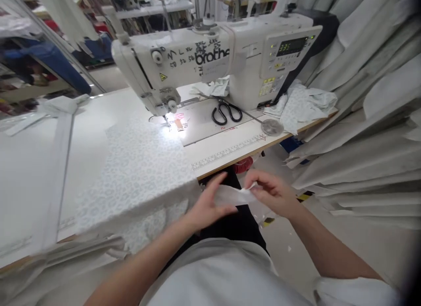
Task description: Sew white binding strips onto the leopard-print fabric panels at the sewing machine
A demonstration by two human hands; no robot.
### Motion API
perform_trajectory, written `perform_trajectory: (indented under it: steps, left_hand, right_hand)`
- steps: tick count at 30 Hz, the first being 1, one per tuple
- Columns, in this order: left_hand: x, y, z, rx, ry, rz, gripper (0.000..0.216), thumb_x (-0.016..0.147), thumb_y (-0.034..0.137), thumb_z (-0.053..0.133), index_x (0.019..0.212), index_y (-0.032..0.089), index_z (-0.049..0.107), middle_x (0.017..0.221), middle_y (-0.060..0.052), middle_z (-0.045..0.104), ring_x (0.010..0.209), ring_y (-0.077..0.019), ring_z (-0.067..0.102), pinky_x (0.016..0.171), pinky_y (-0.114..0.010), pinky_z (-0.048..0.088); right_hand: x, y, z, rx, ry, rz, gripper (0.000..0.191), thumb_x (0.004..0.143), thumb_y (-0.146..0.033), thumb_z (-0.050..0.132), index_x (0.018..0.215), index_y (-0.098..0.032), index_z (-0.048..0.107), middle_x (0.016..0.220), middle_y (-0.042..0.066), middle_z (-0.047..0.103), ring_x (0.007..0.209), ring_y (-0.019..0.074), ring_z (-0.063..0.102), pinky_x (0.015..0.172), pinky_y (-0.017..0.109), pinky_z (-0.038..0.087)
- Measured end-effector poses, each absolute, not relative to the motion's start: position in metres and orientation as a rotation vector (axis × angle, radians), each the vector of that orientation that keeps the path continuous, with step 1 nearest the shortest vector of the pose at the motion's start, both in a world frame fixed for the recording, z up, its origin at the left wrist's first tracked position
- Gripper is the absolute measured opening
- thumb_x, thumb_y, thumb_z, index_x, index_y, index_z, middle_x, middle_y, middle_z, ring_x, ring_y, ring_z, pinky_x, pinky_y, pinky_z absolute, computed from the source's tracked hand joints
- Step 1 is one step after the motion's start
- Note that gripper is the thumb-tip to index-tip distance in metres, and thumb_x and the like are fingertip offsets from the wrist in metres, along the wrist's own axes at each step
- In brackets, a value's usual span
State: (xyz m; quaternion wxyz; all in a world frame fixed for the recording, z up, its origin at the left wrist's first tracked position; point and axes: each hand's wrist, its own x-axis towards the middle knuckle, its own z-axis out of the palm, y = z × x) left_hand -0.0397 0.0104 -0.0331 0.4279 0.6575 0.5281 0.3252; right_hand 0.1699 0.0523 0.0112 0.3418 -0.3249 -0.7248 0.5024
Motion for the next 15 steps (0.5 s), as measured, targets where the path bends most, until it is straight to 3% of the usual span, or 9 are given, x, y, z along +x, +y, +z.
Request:
perform_trajectory:
  steps: [2,5,7,9,10,12,15]
  left_hand:
    - [-0.040,0.007,0.003,1.638,1.204,0.865,0.038,0.076,0.035,0.065,0.111,0.020,0.059,0.099,-0.005,0.065,0.087,-0.0193,0.061,0.075,-0.028,0.049]
    - [-0.058,0.011,0.055,1.625,1.346,1.099,0.013,0.083,0.026,0.056,0.085,0.017,0.065,0.073,0.000,0.064,0.067,-0.0125,0.058,0.063,-0.023,0.047]
    - [-0.077,0.015,0.086,1.640,1.437,1.287,0.008,0.079,0.024,0.060,0.083,0.018,0.065,0.074,0.001,0.064,0.068,-0.0115,0.058,0.064,-0.022,0.046]
    - [-0.097,0.018,0.108,1.639,1.472,1.448,0.008,0.076,0.024,0.064,0.081,0.018,0.064,0.076,0.002,0.064,0.068,-0.0105,0.057,0.063,-0.021,0.046]
    - [-0.107,0.021,0.114,1.627,1.488,1.506,0.008,0.075,0.024,0.066,0.080,0.018,0.063,0.076,0.002,0.063,0.067,-0.0102,0.057,0.061,-0.020,0.046]
    - [-0.127,0.031,0.115,1.574,1.515,1.530,0.012,0.074,0.027,0.067,0.078,0.017,0.061,0.077,0.001,0.062,0.068,-0.0105,0.057,0.060,-0.020,0.046]
    - [-0.157,0.058,0.086,1.470,1.615,1.319,0.019,0.077,0.033,0.062,0.082,0.015,0.058,0.076,-0.001,0.061,0.068,-0.0121,0.057,0.060,-0.022,0.047]
  right_hand:
    - [0.144,0.056,0.043,-0.669,-2.067,1.171,0.011,0.081,-0.016,0.049,0.084,-0.023,0.057,0.076,0.000,0.055,0.069,0.0150,0.052,0.061,0.026,0.042]
    - [0.104,0.057,0.064,-0.663,-1.918,1.067,0.027,0.080,-0.021,0.057,0.107,-0.025,0.052,0.098,0.003,0.056,0.084,0.0168,0.054,0.073,0.028,0.045]
    - [0.080,0.052,0.059,-0.667,-1.883,1.187,0.029,0.082,-0.026,0.058,0.111,-0.023,0.051,0.101,0.003,0.057,0.086,0.0181,0.055,0.076,0.030,0.045]
    - [0.061,0.042,0.044,-0.660,-1.952,1.359,0.013,0.087,-0.027,0.051,0.095,-0.020,0.058,0.085,0.002,0.060,0.077,0.0174,0.055,0.071,0.028,0.045]
    - [0.055,0.035,0.034,-0.668,-1.967,1.447,0.015,0.089,-0.027,0.048,0.086,-0.019,0.060,0.078,0.001,0.059,0.073,0.0168,0.054,0.068,0.028,0.045]
    - [0.048,0.020,0.011,-0.705,-1.915,1.656,0.021,0.090,-0.029,0.046,0.080,-0.018,0.061,0.075,0.001,0.060,0.071,0.0168,0.054,0.067,0.027,0.044]
    - [0.052,0.003,-0.026,-0.798,-1.704,1.881,0.019,0.087,-0.034,0.051,0.086,-0.018,0.062,0.082,0.001,0.063,0.076,0.0183,0.056,0.069,0.028,0.046]
